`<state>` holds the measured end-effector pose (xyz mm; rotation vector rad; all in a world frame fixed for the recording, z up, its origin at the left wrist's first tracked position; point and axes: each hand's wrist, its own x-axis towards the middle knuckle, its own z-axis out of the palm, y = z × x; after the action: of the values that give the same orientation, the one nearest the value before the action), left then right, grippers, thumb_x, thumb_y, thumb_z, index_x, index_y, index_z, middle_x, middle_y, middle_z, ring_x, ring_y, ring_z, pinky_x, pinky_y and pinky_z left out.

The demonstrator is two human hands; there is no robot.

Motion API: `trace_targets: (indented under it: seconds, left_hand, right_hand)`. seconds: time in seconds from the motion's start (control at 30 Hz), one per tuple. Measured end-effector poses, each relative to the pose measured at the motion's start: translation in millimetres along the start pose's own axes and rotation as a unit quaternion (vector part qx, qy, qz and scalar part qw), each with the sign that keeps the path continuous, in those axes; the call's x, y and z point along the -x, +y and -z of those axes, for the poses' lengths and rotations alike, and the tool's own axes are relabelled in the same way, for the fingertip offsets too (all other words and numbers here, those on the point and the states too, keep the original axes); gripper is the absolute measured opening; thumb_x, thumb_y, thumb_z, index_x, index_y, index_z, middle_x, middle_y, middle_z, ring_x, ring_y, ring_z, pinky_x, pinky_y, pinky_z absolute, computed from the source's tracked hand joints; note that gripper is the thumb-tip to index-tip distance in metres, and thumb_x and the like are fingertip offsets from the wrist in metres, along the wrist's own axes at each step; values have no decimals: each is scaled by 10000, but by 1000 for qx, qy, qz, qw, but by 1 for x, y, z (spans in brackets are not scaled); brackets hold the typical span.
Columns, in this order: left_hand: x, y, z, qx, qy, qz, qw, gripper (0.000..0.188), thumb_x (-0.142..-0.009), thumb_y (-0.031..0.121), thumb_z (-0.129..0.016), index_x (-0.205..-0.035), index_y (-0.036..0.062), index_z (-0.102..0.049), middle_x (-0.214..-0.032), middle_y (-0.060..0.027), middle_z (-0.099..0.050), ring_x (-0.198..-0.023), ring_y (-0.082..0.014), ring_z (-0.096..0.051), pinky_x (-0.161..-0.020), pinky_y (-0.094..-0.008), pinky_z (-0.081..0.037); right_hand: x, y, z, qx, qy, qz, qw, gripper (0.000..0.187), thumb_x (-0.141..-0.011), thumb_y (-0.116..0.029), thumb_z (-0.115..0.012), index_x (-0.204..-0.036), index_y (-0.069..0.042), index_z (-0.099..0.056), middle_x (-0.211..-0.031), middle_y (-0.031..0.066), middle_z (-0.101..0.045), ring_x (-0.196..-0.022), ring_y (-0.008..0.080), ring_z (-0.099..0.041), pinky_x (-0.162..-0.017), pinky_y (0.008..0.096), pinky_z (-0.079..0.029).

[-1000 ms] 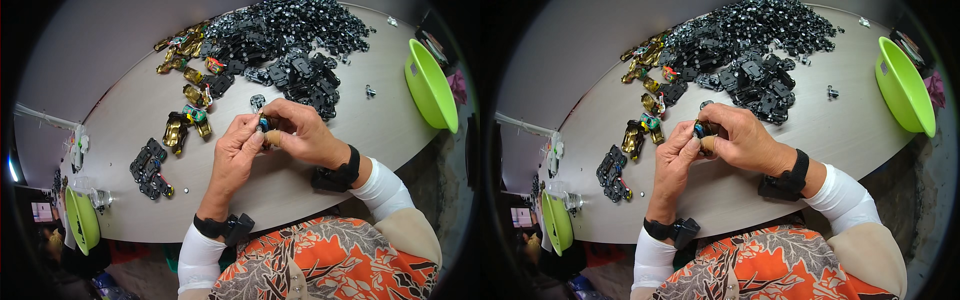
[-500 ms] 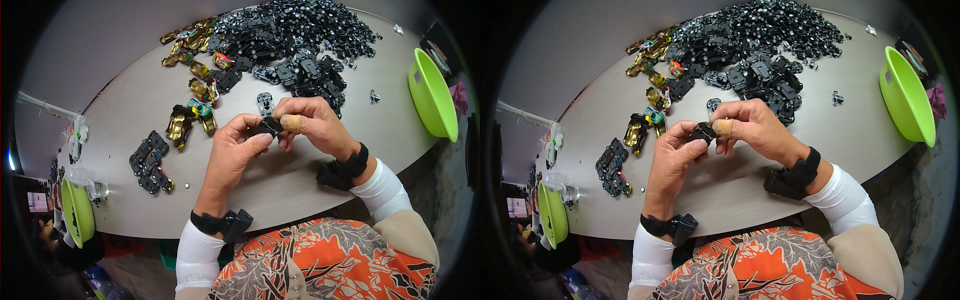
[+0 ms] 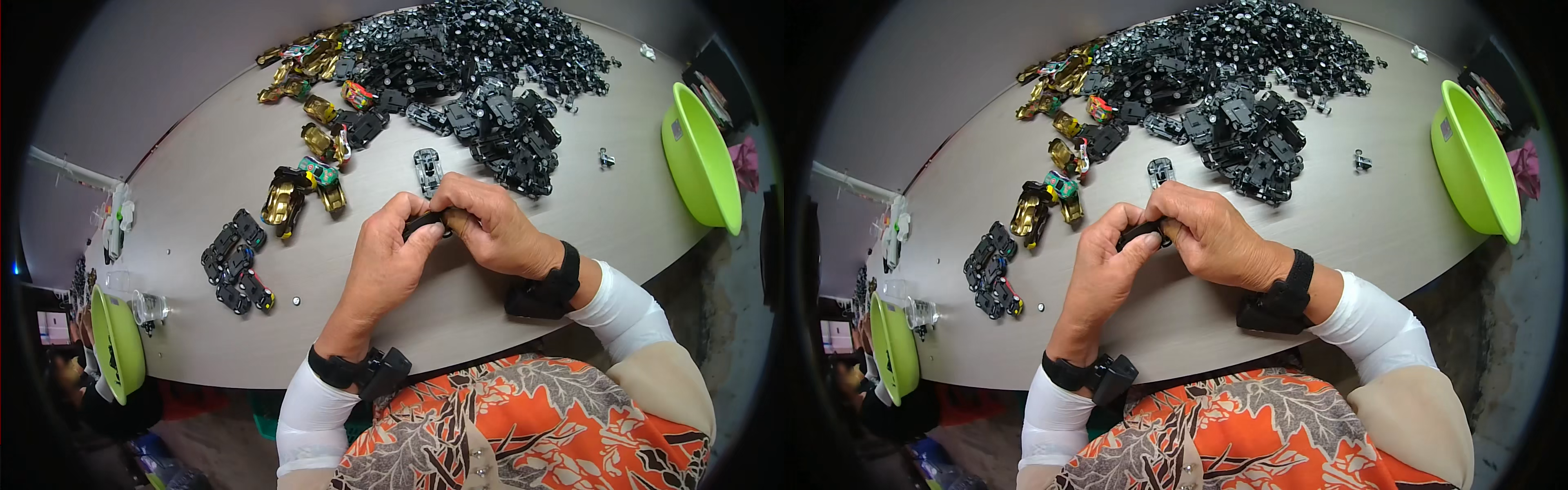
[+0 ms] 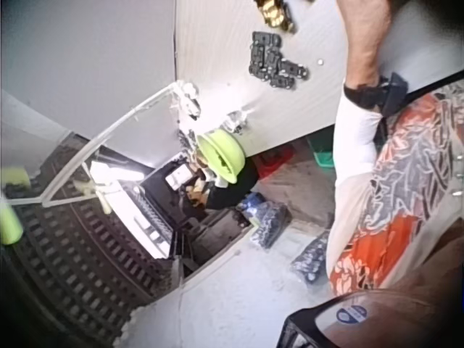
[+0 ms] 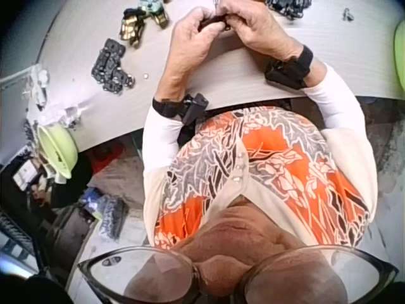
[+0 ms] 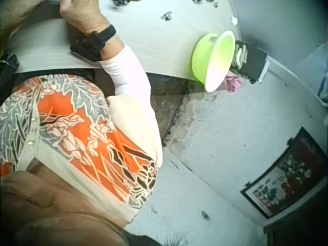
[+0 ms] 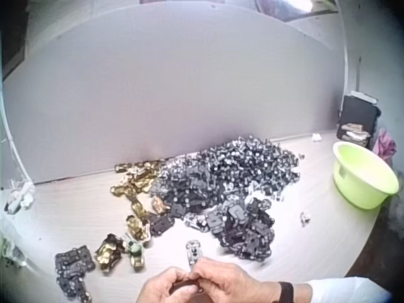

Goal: The person assembles small toy cars by hand at a table. They repeatedly pick up a black chassis and a colored body, snap them together, and place the completed car on the table. The process continues with different colored bodies throughout the clip.

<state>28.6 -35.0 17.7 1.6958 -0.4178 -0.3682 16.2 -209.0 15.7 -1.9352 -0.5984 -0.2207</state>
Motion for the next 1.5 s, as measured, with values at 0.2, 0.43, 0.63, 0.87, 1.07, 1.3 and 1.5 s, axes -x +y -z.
trace_targets:
  seconds: [0.2,0.43,0.63,0.87,1.07,1.3,1.5]
  left_hand:
    - [-4,2,8,201,91,11,975,283,-775,16,-620,-1037,24,-515,-884,-13,-576,-689,-76,-518,-696,-213,-449]
    - [-7,-5,3,348,110,12,931,302,-807,29,-656,-1082,25,-532,-897,-27,-610,-710,-70,-568,-663,-199,-473]
    - [1,-4,5,271,16,25,962,207,-871,80,-587,-1062,12,-548,-943,-108,-643,-801,-178,-644,-694,-281,-532]
    - [7,-5,4,159,-13,14,987,182,-844,11,-585,-1025,1,-589,-891,-29,-627,-786,-75,-582,-684,-208,-483]
    - [11,-14,0,21,-21,-19,999,148,-794,29,-625,-929,-22,-592,-689,-45,-608,-630,-88,-536,-583,-255,-435]
    - [21,-3,0,-146,-7,-1,989,160,-792,6,-600,-944,-41,-615,-632,-28,-558,-574,-57,-490,-515,-228,-410]
    - [43,9,30,-205,68,-94,972,197,-754,-12,-600,-949,-30,-622,-699,-104,-592,-614,-146,-540,-591,-277,-442]
  right_hand:
    - [-2,-9,-7,-158,41,-187,969,62,-840,32,-527,-885,-10,-536,-727,33,-528,-627,82,-501,-542,247,-415]
    - [4,-3,-6,-258,-25,-169,951,31,-866,-43,-561,-876,-17,-546,-702,-31,-516,-587,24,-468,-504,198,-381]
    - [-4,-1,10,-224,33,-185,956,53,-842,-81,-579,-841,-30,-590,-645,-33,-544,-534,24,-498,-463,194,-387]
    - [-3,-4,11,-184,8,-77,980,65,-781,-30,-655,-805,-15,-597,-750,6,-511,-648,60,-491,-560,228,-397]
    - [-4,-2,13,-86,-75,-82,990,111,-739,17,-638,-822,-2,-566,-753,88,-545,-649,192,-528,-594,296,-426]
    - [-1,0,-7,8,-84,14,996,167,-714,84,-585,-823,-6,-496,-793,145,-511,-738,355,-531,-633,382,-428]
    - [-4,-3,-19,-39,-85,30,995,145,-736,26,-640,-802,2,-513,-745,116,-510,-648,280,-522,-583,341,-418]
